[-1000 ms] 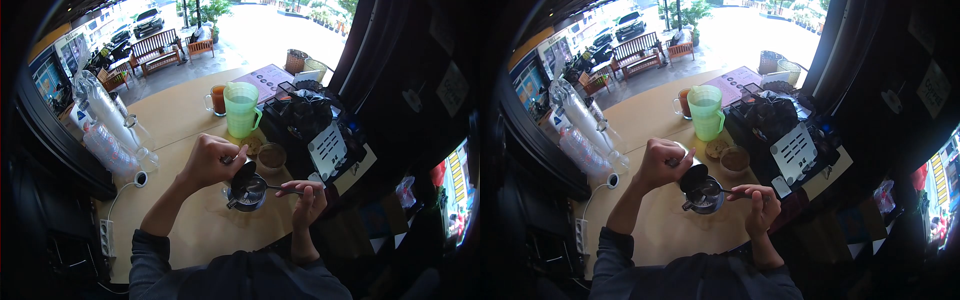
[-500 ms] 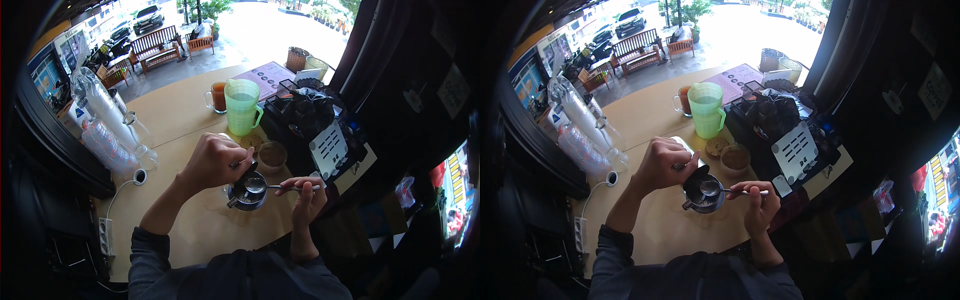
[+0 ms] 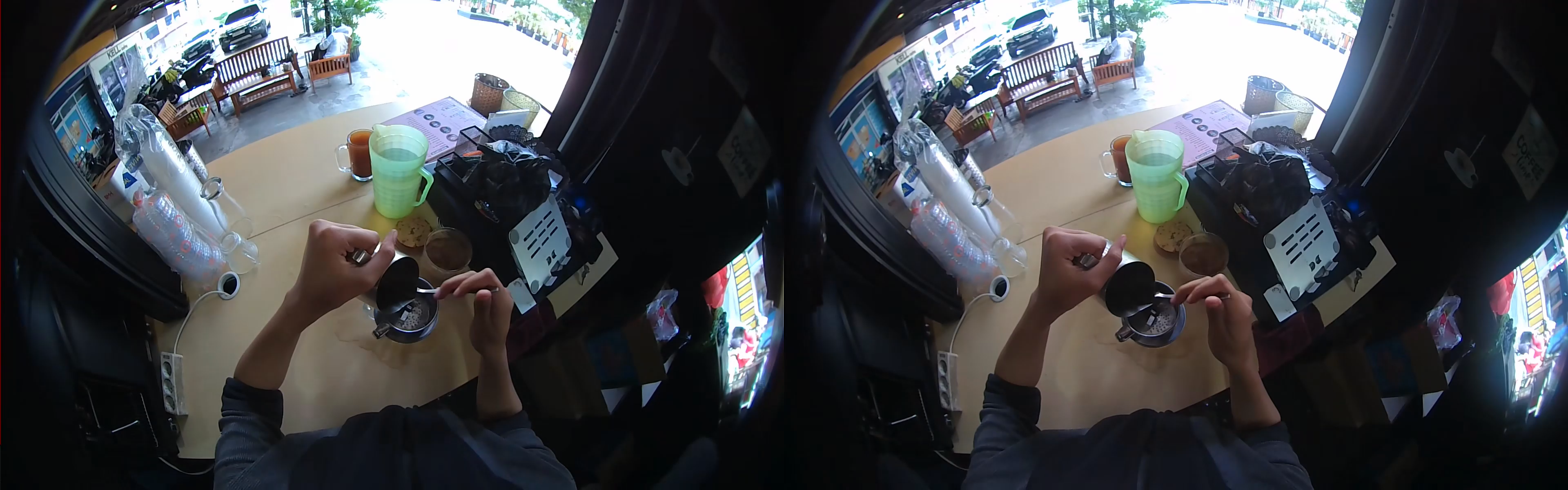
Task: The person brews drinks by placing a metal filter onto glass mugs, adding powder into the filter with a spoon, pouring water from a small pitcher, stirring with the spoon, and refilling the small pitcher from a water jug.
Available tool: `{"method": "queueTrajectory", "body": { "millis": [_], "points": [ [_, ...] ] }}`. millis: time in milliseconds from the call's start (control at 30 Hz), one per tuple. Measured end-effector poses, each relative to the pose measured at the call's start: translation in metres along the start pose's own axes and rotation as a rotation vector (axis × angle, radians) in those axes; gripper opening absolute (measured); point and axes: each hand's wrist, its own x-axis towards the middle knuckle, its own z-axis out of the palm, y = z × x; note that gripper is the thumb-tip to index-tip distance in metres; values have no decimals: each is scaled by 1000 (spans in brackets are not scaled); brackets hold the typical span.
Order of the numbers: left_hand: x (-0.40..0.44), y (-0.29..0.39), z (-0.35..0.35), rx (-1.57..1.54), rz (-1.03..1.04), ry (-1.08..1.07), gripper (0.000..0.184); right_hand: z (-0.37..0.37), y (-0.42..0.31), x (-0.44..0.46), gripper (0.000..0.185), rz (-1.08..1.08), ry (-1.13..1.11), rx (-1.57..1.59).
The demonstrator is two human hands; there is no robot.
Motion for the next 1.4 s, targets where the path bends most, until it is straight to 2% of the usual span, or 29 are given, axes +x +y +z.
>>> {"method": "queueTrajectory", "body": {
  "millis": [67,200,267,433,500,600,733,900,1100,1233,1300,1400],
  "points": [
    [0,0,0,0,3,7,40,4,0,3,58,17,-55,-16],
    [0,-5,-2,26,57,8,39,2,4,1,57,57,-18,95],
    [0,-5,-2,28,55,-2,39,12,3,7,57,-34,-27,-26],
    [3,-2,-5,52,63,-59,32,8,5,6,54,-80,-2,64],
    [5,-1,-4,65,95,-109,28,14,1,11,52,-150,-77,-85],
    [7,1,1,67,186,-99,27,6,4,3,51,-109,-63,43],
    [8,1,3,103,212,-134,26,12,1,10,58,-95,-62,-64],
    [10,4,1,205,253,-190,29,13,2,9,58,-77,-18,-23],
    [12,6,-3,195,217,-238,25,11,2,5,57,-56,-20,58],
    [12,5,-2,204,212,-215,25,12,7,5,55,-118,-34,-37],
    [11,5,-3,201,203,-214,25,7,15,-4,56,-86,48,110],
    [10,3,-2,193,206,-192,26,14,11,-1,57,-80,46,58]
  ]
}}
